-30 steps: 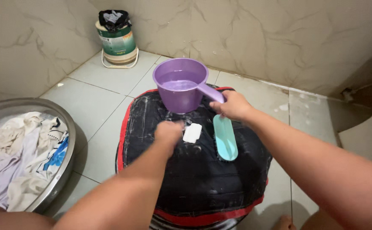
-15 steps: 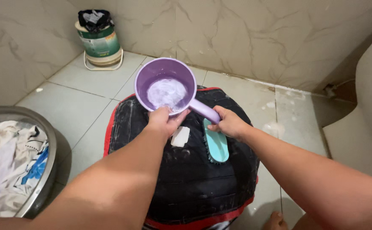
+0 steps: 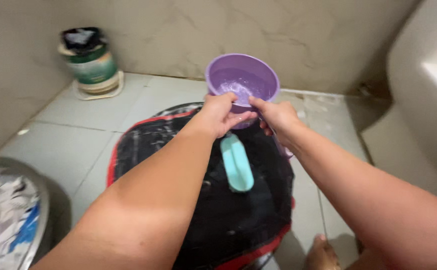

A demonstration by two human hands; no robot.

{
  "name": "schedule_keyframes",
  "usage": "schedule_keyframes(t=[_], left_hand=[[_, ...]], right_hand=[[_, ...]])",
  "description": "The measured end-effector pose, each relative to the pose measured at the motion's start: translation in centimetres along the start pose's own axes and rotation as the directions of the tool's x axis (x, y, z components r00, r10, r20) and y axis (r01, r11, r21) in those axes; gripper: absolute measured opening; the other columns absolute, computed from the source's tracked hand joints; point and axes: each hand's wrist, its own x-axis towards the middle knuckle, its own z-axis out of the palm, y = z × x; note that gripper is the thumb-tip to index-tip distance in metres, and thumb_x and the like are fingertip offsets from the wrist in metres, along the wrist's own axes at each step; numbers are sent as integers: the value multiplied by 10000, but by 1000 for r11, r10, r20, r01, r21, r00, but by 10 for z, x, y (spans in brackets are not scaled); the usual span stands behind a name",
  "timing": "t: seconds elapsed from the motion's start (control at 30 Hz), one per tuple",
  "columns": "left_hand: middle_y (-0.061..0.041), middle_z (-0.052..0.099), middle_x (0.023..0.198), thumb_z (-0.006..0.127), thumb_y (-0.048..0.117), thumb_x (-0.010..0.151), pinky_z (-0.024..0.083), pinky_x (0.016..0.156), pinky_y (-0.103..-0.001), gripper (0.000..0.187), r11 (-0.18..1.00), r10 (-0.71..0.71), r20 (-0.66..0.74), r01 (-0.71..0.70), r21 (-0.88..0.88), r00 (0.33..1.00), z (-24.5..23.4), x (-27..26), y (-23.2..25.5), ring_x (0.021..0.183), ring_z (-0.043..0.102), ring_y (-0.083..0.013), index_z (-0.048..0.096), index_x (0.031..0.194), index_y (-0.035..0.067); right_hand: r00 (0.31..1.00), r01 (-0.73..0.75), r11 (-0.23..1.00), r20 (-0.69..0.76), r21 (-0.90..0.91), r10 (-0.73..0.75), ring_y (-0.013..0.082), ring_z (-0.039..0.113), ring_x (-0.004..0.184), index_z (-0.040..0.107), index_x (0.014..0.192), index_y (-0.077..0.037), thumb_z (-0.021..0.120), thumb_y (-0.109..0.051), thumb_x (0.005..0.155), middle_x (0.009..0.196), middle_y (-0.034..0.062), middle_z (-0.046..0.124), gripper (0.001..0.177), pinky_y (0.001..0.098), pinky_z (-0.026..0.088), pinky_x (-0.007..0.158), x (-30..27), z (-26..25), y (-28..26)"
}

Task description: The person scrubs a black and red backpack with a brush and soap, then uses a purple dipper to pour water over it to rinse off the lather.

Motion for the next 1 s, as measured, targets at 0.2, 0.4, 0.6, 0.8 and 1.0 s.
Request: schedule_keyframes(t=[0.2, 0.4, 0.6, 0.8, 1.0], left_hand=[[-167, 732, 1134, 689, 222, 912, 557, 741, -397, 330, 801, 182, -63, -111, 589, 981, 34, 18, -96, 923, 737, -321, 665, 1194, 52], [-156, 741, 1111, 702, 179, 834, 540, 931, -376, 273, 392, 443, 80, -274, 878, 893, 43, -13, -140, 1050, 706, -306, 714, 1080, 62], [-57, 612, 1346, 735, 133, 782, 109, 1199, -675, 315, -144, 526, 214, -161, 976, 823, 46, -55, -123, 1488, 317, -303, 721, 1096, 118], [-68, 385, 1568, 747, 124, 738, 148, 1102, -680, 579, -80, 419, 34, 0, 997, 907, 39, -46, -113, 1522, 134, -350, 628, 1304, 155], [-92, 530, 1400, 739, 165, 799, 361, 1093, -517, 446, -213, 343, 23, 54, 976, 939, 37, -31, -117, 1461, 292, -348, 659, 1233, 102]], right_hand=[[932, -145, 978, -313, 147, 185, 182, 523, 450, 669, 761, 37, 821, -431, 841, 616, 102, 611, 498, 362, 410, 409, 0, -55, 72], [813, -242, 959, -507, 150, 285, 209, 605, 497, 700, 858, 68, 821, -448, 855, 678, 135, 674, 530, 364, 458, 441, -5, -99, 136], [763, -356, 908, -492, 221, 419, 213, 644, 498, 685, 893, 96, 819, -413, 868, 693, 150, 695, 527, 374, 504, 456, 13, -97, 223], [803, -442, 889, -390, 115, 450, 333, 674, 779, 686, 984, 108, 680, -487, 972, 927, 278, 690, 596, 458, 511, 729, 8, -80, 326], [748, -378, 908, -638, -182, 183, 324, 668, 919, 663, 1090, 81, 602, -433, 1002, 1053, 251, 682, 525, 451, 519, 829, 43, -112, 326]])
